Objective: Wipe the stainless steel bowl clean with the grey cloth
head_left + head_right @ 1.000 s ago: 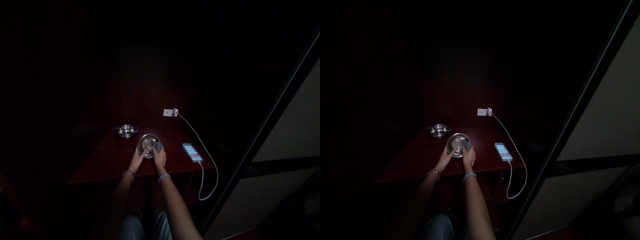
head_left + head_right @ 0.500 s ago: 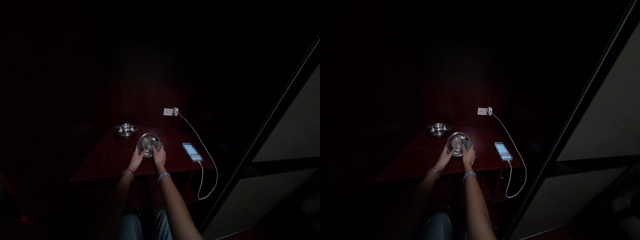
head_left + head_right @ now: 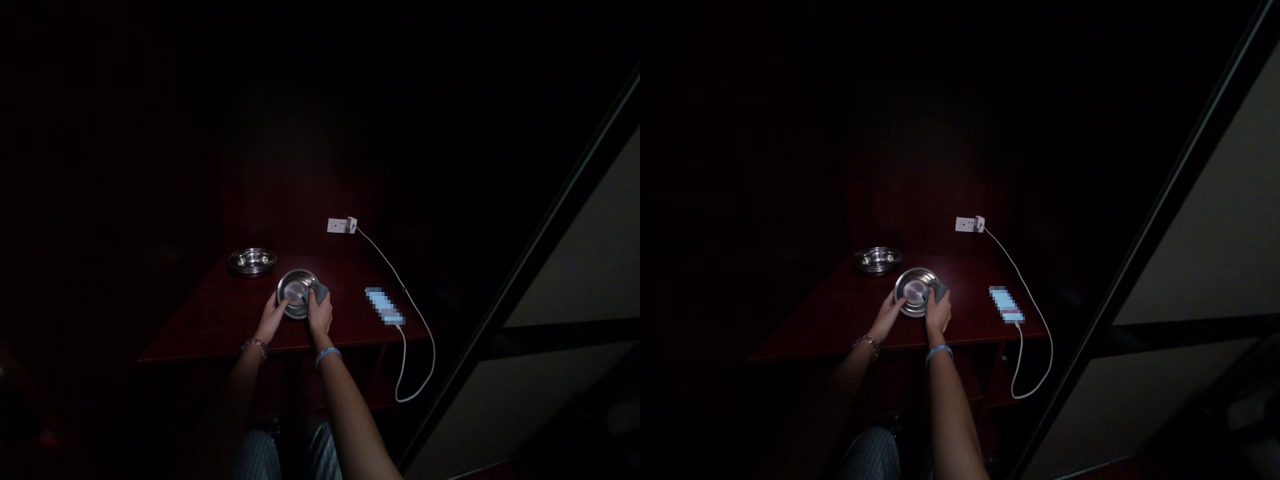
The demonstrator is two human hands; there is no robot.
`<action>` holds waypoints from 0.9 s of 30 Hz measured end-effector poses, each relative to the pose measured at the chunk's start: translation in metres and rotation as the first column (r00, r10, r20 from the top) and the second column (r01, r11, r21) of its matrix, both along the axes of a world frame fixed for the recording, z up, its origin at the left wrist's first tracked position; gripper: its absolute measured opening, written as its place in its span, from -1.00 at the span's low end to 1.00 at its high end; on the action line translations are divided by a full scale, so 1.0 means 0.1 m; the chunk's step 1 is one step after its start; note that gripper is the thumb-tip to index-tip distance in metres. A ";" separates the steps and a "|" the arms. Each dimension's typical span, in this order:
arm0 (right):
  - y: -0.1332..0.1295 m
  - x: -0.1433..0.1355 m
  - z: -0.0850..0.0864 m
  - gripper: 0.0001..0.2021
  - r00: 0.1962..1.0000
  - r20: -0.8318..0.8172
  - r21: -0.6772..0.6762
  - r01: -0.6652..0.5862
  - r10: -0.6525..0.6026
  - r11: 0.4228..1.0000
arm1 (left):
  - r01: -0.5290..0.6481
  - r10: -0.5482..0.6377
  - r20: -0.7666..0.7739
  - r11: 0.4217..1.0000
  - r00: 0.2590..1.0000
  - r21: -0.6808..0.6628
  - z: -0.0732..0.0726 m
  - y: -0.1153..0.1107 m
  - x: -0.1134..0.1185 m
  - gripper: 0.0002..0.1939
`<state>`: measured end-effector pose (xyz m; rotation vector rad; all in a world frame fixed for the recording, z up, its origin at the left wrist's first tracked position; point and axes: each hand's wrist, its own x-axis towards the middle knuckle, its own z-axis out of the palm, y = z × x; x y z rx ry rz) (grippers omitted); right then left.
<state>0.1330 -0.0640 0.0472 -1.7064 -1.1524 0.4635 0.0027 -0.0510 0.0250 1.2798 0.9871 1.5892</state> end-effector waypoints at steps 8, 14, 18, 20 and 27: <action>0.00 -0.02 0.02 -0.44 0.999 0.033 -0.052 -0.038 0.039 0.998 | -0.013 0.011 -0.055 0.999 0.998 -0.035 0.00 -0.03 -0.01 -0.50; -0.01 -0.02 0.04 -0.41 0.997 0.067 -0.091 -0.033 0.039 0.995 | -0.010 0.012 -0.060 0.999 0.998 0.035 0.07 -0.09 -0.01 -0.31; -0.02 -0.03 0.06 -0.44 0.993 0.092 -0.110 -0.062 0.073 0.992 | -0.018 0.018 -0.095 1.000 0.995 0.003 0.05 -0.08 -0.01 -0.37; -0.03 -0.03 0.06 -0.40 0.989 0.114 -0.124 -0.078 0.092 0.989 | -0.006 0.006 -0.097 1.000 0.995 0.008 0.02 -0.05 -0.01 -0.38; -0.05 -0.03 0.09 -0.41 0.968 0.141 -0.156 -0.185 0.207 0.970 | 0.007 -0.006 -0.019 0.999 1.000 0.042 -0.06 0.02 0.02 -0.31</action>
